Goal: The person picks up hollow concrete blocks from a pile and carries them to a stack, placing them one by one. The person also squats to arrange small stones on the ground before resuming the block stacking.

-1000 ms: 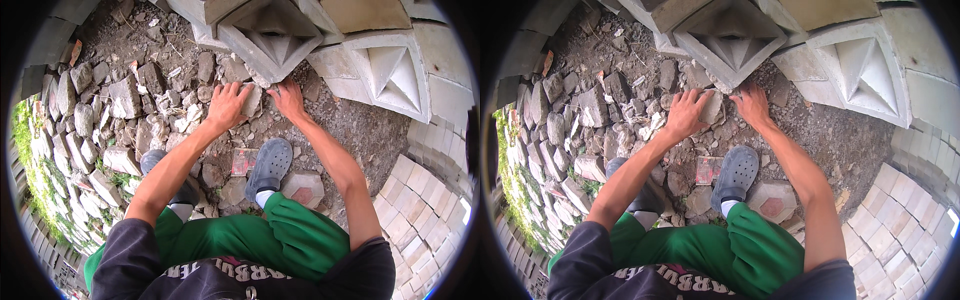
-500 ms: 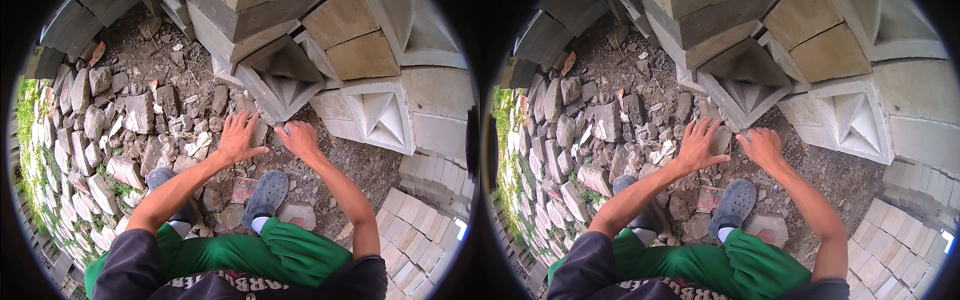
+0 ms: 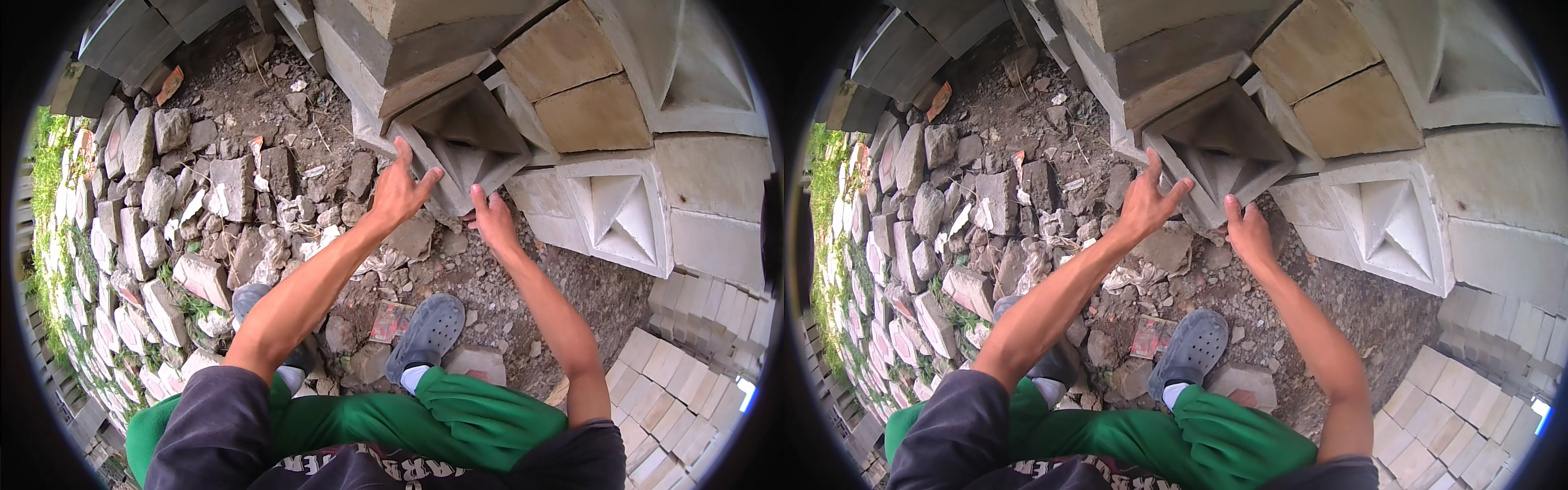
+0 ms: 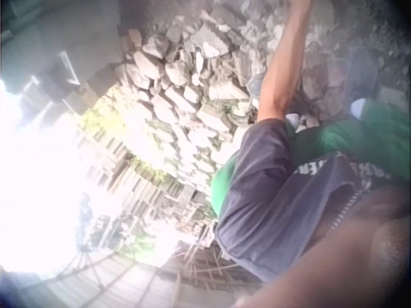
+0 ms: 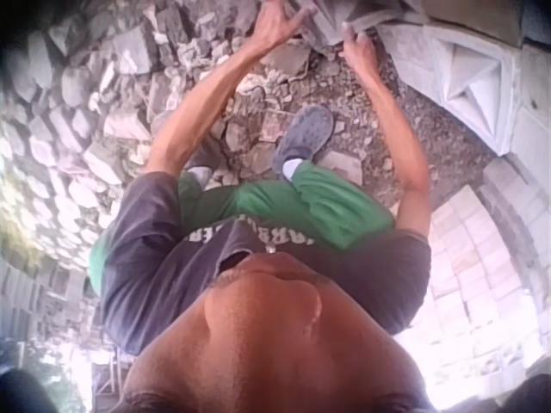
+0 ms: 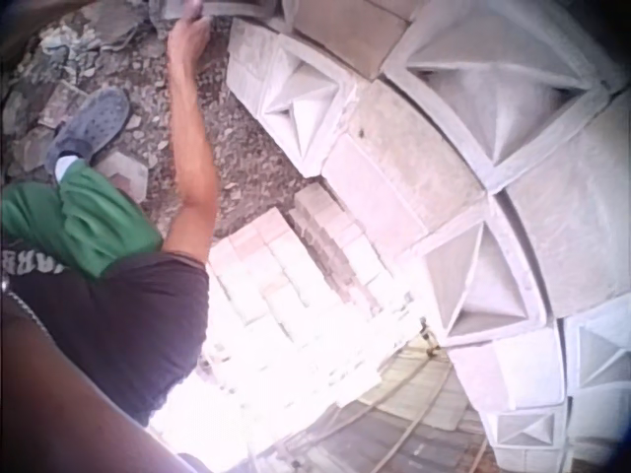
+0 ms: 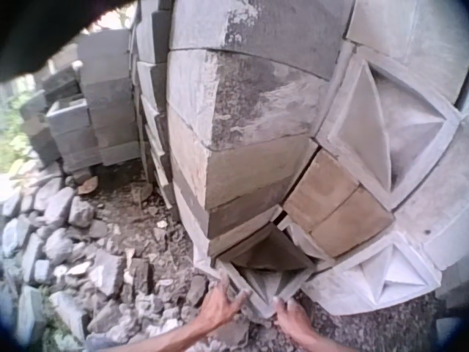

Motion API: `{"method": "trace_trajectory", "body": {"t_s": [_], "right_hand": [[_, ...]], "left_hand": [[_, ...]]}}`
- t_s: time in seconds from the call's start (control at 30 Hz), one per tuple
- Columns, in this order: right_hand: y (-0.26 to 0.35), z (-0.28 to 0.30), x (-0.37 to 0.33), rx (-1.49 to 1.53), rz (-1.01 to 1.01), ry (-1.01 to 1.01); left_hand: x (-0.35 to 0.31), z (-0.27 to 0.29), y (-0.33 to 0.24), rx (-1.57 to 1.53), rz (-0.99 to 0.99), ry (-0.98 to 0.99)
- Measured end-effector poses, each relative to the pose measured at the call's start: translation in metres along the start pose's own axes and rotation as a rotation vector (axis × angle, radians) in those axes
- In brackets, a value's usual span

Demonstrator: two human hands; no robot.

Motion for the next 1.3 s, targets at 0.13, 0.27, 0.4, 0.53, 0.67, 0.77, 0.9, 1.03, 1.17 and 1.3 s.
{"method": "trace_trajectory", "body": {"t_s": [0.13, 0.27, 0.4, 0.53, 0.67, 0.77, 0.9, 1.03, 1.17, 1.3], "right_hand": [[-0.025, 0.000, 0.012, -0.142, 0.108, -0.122], [0.007, 0.019, 0.010, -0.283, 0.008, 0.132], [0.019, 0.027, 0.008, -0.037, -0.152, 0.251], [0.015, 0.016, 0.003, 0.284, -0.217, 0.215], [0.017, 0.020, 0.006, 0.282, -0.222, 0.219], [0.019, 0.021, 0.006, 0.182, -0.213, 0.251], [0.039, 0.014, -0.016, -0.029, -0.407, 0.402], [0.087, -0.010, -0.093, -0.287, -0.322, 0.596], [0.115, -0.040, -0.159, -0.201, -0.045, 0.719], [0.177, -0.071, -0.244, -0.055, -0.069, 0.752]], "left_hand": [[0.004, -0.001, -0.010, 0.099, 0.016, 0.068], [0.005, 0.009, -0.013, 0.177, -0.014, 0.100], [0.007, 0.003, -0.004, 0.103, -0.079, 0.024], [0.009, 0.006, -0.011, 0.112, -0.035, 0.078], [0.012, 0.012, -0.023, 0.173, 0.048, 0.185], [0.012, 0.014, -0.023, 0.176, 0.025, 0.133], [-0.010, 0.013, -0.012, 0.205, 0.015, 0.028], [-0.060, 0.075, -0.058, -0.085, 0.463, 0.020], [-0.137, 0.146, -0.078, -0.296, 0.668, -0.367], [-0.228, 0.225, -0.089, -0.299, 0.980, -0.660]]}}
Point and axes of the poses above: each hand's wrist, its own x-axis towards the middle knuckle, its own z-axis out of the back of the hand, y = z × x, the point moved 2 cm from there along x, towards the middle knuckle, and after that the axes turned 10 degrees about -y, right-handed, at the moved point
